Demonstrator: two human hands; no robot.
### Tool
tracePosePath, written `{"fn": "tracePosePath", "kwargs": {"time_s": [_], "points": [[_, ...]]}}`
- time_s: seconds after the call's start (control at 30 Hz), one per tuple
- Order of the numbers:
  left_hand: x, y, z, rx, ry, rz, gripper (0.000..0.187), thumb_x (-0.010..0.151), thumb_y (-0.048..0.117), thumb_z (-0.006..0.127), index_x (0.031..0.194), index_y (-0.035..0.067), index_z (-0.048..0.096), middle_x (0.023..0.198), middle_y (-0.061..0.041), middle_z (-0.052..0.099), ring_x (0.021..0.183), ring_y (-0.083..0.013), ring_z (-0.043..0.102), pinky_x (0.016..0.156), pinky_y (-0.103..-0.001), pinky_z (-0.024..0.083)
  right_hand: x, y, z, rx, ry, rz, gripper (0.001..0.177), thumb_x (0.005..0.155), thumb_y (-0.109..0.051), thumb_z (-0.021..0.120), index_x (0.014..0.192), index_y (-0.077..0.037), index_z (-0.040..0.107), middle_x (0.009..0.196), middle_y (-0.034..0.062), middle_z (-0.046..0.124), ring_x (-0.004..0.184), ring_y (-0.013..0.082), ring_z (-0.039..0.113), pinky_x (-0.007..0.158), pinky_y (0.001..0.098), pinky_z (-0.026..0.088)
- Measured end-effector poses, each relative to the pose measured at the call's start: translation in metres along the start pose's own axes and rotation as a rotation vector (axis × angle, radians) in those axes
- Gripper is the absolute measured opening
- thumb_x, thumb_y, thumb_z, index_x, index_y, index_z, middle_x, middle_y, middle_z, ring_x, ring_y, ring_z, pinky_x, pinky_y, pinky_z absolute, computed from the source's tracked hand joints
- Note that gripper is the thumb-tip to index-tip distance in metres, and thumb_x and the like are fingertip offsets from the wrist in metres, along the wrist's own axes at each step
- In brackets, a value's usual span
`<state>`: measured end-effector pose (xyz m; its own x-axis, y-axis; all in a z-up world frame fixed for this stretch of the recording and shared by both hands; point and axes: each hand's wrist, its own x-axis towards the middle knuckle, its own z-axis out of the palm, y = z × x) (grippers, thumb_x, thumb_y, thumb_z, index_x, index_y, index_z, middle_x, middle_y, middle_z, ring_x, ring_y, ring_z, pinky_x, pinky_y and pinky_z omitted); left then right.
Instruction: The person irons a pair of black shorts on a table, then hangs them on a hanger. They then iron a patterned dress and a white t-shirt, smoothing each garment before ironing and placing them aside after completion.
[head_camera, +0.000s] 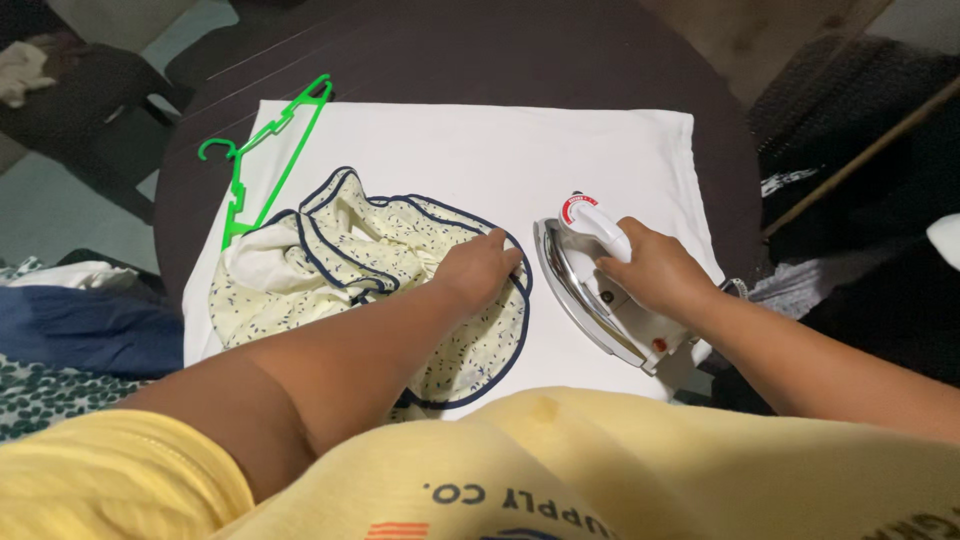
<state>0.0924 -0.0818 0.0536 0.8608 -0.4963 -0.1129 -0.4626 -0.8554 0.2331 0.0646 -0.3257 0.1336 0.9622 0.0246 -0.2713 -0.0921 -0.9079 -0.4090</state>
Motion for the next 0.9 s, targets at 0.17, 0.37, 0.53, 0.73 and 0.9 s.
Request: {"fn": "tracePosePath", "kwargs": {"time_s": [0.17, 0.37, 0.53, 0.73, 0.9], "points": [[-0.002, -0.011, -0.009, -0.022, 0.193, 0.306, 0.025, 0.08, 0.009, 0.065, 0.104, 0.012, 0.067, 0.122, -0.01, 0.061, 0.117, -0.0309, 0.057, 0.098, -0.047, 0.041, -0.001, -0.001, -0.004, 0.12, 0.047, -0.052, 0.034, 0.088, -0.024, 0.072, 0.118, -0.009, 0.067, 0.09, 0.018, 0.074, 0.082, 0.0298, 0.073, 0.078, 0.0423, 0.055], [-0.037, -0.04, -0.029, 0.074, 0.012, 0.228, 0.025, 0.083, 0.013, 0.068, 0.108, 0.015, 0.066, 0.093, -0.004, 0.069, 0.113, -0.0264, 0.058, 0.118, -0.056, 0.023, -0.01, -0.019, -0.01, 0.219, 0.004, -0.068, 0.03, 0.089, -0.022, 0.069, 0.116, -0.01, 0.068, 0.089, 0.0147, 0.076, 0.081, 0.0252, 0.073, 0.077, 0.0399, 0.055], [-0.074, -0.057, -0.028, 0.153, 0.157, 0.273, 0.014, 0.081, 0.011, 0.069, 0.09, 0.02, 0.073, 0.093, -0.003, 0.068, 0.11, -0.0242, 0.059, 0.116, -0.052, 0.029, -0.012, -0.046, 0.006, 0.021, -0.112, -0.026, 0.038, 0.088, -0.026, 0.066, 0.126, -0.019, 0.064, 0.091, 0.0154, 0.076, 0.079, 0.0303, 0.076, 0.076, 0.0439, 0.058], [-0.096, -0.057, -0.035, 0.076, 0.221, 0.237, 0.006, 0.08, 0.02, 0.075, 0.086, 0.017, 0.074, 0.096, -0.005, 0.065, 0.109, -0.0252, 0.058, 0.113, -0.051, 0.032, 0.004, -0.063, 0.015, -0.111, -0.018, -0.097, 0.041, 0.088, -0.027, 0.065, 0.128, -0.017, 0.062, 0.089, 0.0179, 0.075, 0.08, 0.0343, 0.075, 0.077, 0.0478, 0.057], [-0.102, -0.054, -0.05, -0.011, 0.165, 0.223, 0.03, 0.083, 0.04, 0.074, 0.08, 0.011, 0.076, 0.098, -0.008, 0.064, 0.109, -0.0262, 0.056, 0.107, -0.049, 0.034, 0.035, -0.089, 0.018, -0.093, -0.072, -0.057, 0.037, 0.091, -0.028, 0.064, 0.126, -0.016, 0.063, 0.095, 0.0165, 0.076, 0.081, 0.0307, 0.078, 0.08, 0.0454, 0.059]]}}
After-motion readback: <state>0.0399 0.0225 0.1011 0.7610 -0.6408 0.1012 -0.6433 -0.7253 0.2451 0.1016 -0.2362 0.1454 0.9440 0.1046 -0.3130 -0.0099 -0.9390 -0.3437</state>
